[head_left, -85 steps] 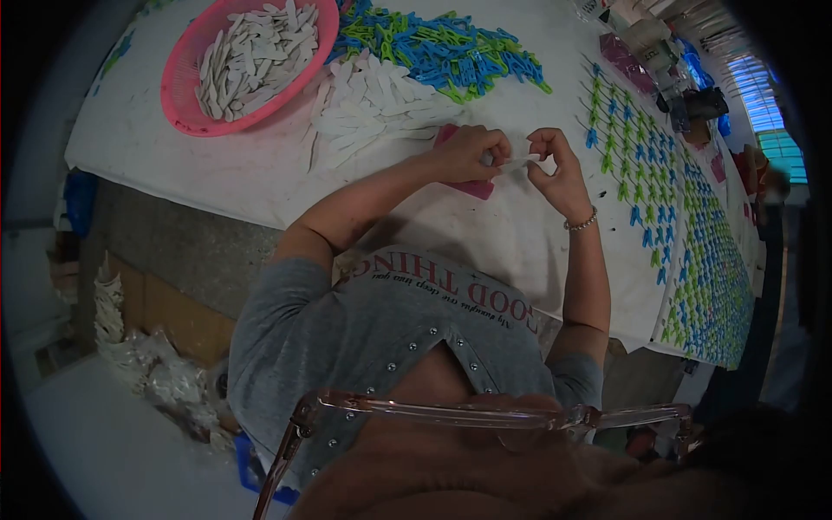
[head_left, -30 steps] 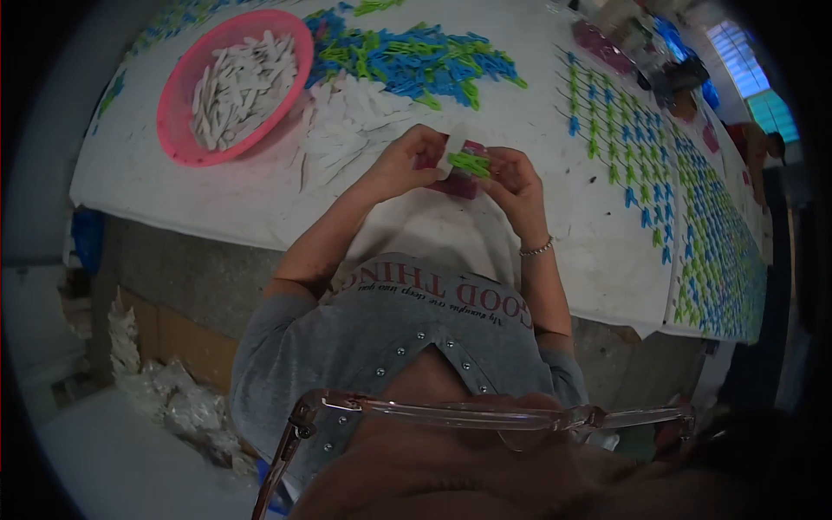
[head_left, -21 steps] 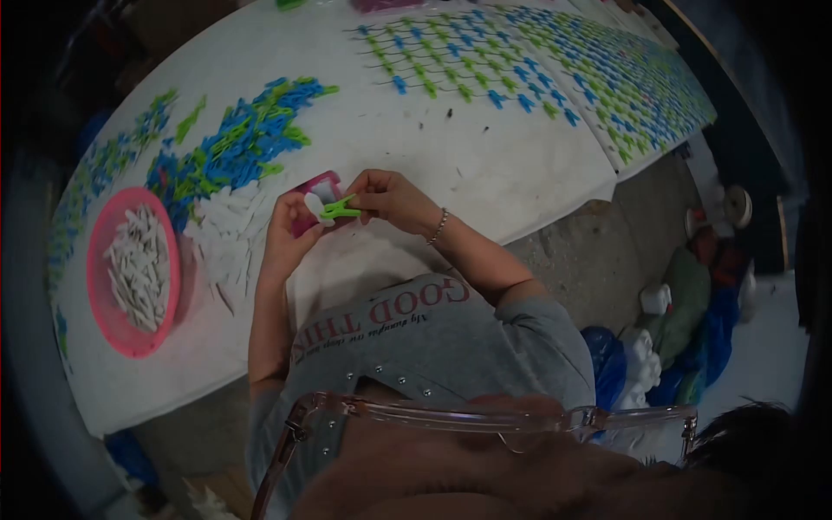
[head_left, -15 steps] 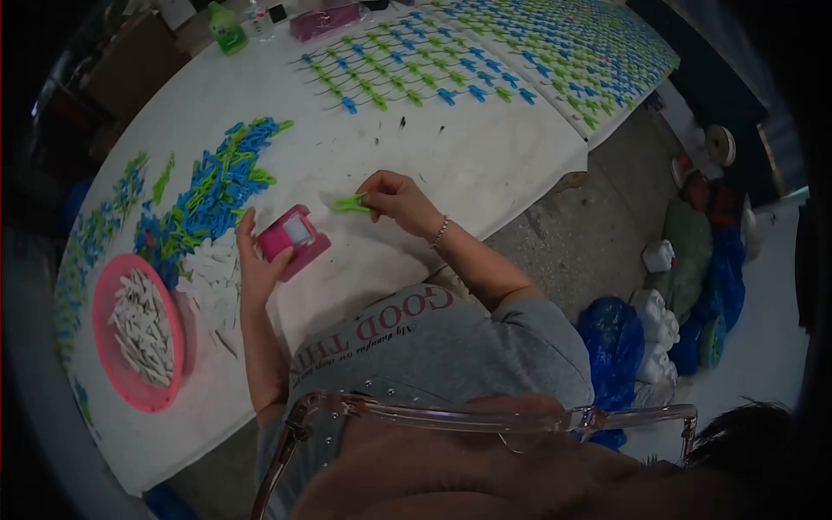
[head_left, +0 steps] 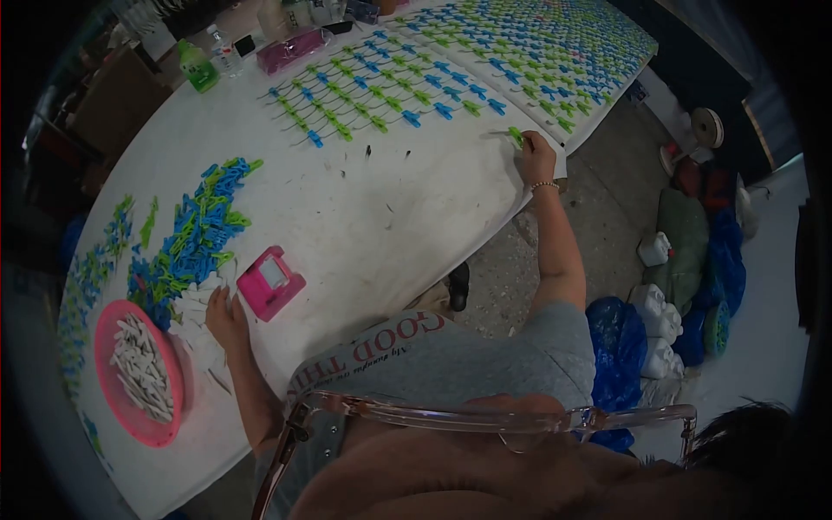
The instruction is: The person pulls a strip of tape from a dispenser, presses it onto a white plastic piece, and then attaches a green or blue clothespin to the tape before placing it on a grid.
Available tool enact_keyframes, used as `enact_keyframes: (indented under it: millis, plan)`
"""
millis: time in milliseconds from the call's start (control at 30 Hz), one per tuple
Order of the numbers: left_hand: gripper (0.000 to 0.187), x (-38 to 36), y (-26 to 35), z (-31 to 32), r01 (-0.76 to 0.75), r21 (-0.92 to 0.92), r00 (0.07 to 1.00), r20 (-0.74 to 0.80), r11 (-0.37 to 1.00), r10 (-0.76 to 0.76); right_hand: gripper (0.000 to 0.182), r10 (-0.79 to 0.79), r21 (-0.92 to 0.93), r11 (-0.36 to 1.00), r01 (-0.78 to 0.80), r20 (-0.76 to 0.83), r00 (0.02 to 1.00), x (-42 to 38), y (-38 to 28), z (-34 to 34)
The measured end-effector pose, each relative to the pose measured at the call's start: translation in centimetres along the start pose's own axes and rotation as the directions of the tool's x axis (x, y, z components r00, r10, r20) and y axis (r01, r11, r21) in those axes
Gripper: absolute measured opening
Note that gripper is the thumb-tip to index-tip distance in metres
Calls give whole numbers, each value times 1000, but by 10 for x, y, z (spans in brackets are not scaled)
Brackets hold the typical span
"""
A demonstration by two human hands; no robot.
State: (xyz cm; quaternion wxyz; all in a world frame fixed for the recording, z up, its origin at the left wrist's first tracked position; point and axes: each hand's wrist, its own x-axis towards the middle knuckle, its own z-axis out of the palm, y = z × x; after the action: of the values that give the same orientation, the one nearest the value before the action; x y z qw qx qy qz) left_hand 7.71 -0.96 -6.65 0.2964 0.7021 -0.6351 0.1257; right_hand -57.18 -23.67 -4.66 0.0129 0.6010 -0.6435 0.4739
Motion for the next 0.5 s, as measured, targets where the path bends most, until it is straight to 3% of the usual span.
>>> enact_keyframes:
  millis: [133,200,333,433,500]
  plan:
    - [24,0,3,0,13,-6,1000,-9,1000,-13,17,-32,-84,996,34,15,999,24,25,5]
    - [23,-1,2,0,-6,26,1000,-15,1000,6,18,-159,-152,975,160,19,987,32,39,12]
    - [23,-1,2,1,17,-1,1000,-3,1000,-17,23,-150,-202,965,168,103,983,39,52,14]
    - [23,0,4,0,11,-29,1000,-12,1000,-11,26,-46,-134,989,64,137,989,36,39,11]
    - [24,1,6,0,9,-33,1000,-26,999,-10,31,204,10,979,-205,67,977,35,32,14]
